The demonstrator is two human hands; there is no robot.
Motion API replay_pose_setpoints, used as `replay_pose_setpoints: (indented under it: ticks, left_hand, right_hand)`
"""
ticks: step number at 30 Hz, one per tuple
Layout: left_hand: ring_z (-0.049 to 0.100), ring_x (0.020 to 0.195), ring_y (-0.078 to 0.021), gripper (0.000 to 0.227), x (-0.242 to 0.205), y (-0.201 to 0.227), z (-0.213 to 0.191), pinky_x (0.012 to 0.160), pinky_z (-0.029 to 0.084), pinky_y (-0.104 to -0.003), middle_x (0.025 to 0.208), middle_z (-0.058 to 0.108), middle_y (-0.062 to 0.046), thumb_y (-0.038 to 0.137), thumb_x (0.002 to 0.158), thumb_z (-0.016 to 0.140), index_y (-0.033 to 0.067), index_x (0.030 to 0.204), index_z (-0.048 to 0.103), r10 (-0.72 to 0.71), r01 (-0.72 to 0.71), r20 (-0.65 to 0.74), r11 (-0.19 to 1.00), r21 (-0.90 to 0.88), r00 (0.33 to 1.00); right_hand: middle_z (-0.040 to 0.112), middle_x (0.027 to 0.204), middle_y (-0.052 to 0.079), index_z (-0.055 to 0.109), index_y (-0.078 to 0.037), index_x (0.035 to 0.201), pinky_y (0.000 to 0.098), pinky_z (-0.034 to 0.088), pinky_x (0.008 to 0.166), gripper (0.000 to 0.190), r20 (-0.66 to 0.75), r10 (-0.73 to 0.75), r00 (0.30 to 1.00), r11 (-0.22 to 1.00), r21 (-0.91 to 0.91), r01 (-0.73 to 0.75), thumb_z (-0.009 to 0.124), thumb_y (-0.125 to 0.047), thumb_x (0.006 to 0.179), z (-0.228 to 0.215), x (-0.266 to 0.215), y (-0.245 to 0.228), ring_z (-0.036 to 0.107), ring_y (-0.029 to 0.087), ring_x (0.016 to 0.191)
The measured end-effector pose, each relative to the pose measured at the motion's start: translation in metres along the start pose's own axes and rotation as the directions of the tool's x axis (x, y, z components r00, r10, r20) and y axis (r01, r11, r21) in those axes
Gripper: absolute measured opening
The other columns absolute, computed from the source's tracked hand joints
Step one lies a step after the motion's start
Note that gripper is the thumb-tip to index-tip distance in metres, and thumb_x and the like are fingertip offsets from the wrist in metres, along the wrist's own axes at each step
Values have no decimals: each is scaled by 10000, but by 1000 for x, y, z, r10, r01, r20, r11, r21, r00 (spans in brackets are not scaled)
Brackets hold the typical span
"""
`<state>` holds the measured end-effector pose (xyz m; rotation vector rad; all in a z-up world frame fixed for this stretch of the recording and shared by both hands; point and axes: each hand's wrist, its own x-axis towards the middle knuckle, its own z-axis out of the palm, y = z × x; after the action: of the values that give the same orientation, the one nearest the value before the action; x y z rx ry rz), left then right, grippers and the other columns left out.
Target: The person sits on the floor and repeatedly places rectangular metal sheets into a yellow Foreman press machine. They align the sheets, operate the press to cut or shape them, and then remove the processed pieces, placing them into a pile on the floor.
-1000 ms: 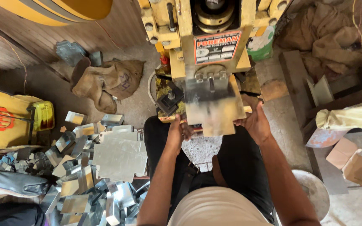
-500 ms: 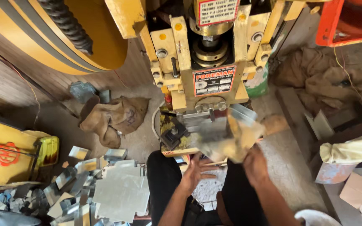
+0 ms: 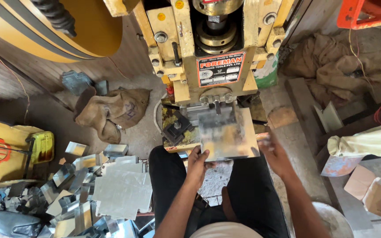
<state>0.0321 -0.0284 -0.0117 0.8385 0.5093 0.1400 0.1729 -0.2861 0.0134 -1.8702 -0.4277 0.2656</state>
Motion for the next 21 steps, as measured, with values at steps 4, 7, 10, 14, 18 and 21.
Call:
replay_pose_setpoints:
  ticks: [4, 7, 10, 14, 18, 21]
  left_hand:
    - [573, 480, -138, 318, -17, 7, -12, 422, 451, -282, 772, 694, -112, 145, 990, 615, -32, 1252, 595, -1, 17, -44, 935, 355, 999]
    - [462, 409, -99, 314, -30, 21, -24, 378, 335, -254, 653, 678, -74, 173, 990, 618, 3, 1255, 622, 8, 8, -31, 868, 496, 999]
    - [458, 413, -86, 306, -21, 32, -25, 376, 328, -251, 602, 593, -35, 194, 1007, 598, 34, 1267, 591, 41, -27, -22, 903, 430, 999]
    - [490, 454, -85, 299, -1, 45, -16, 399, 340, -243, 632, 593, -31, 245, 1036, 571, 41, 1255, 583, 16, -8, -24, 955, 296, 1000]
    - [503, 466, -102, 363, 1, 49, -11, 413, 347, -241, 651, 612, -54, 359, 1067, 518, 40, 1227, 581, -47, 60, -66, 976, 209, 997]
    - [561, 507, -112, 471, 3, 48, -13, 428, 373, -254, 712, 645, -58, 465, 1070, 428, 49, 1225, 583, -68, 83, -96, 982, 167, 993]
  right_hand:
    - [707, 839, 109, 488, -46, 1515, 312, 457, 551, 623, 138, 302, 943, 902, 280, -329, 670, -156, 930, 26, -4, 14, 593, 168, 639]
    - [729, 811, 79, 416, -65, 1529, 253, 477, 544, 682, 126, 170, 977, 912, 355, -205, 691, -144, 910, 34, -7, 2, 562, 101, 616]
    - [698, 842, 80, 510, -37, 1480, 269, 475, 574, 593, 84, 326, 942, 864, 378, -333, 687, -127, 921, 45, 6, -8, 582, 122, 664]
    - [714, 946, 67, 558, -25, 1438, 264, 505, 639, 511, 56, 306, 950, 803, 522, -289, 654, -127, 946, 48, 28, -20, 649, 115, 778]
    - [743, 1058, 38, 563, -5, 1376, 289, 565, 725, 447, 69, 378, 923, 694, 639, -332, 594, -192, 970, 46, 36, -25, 716, 134, 879]
    - [736, 1026, 75, 592, -18, 1354, 307, 522, 677, 418, 94, 337, 937, 662, 684, -306, 556, -275, 1026, 45, 35, -8, 689, 169, 836]
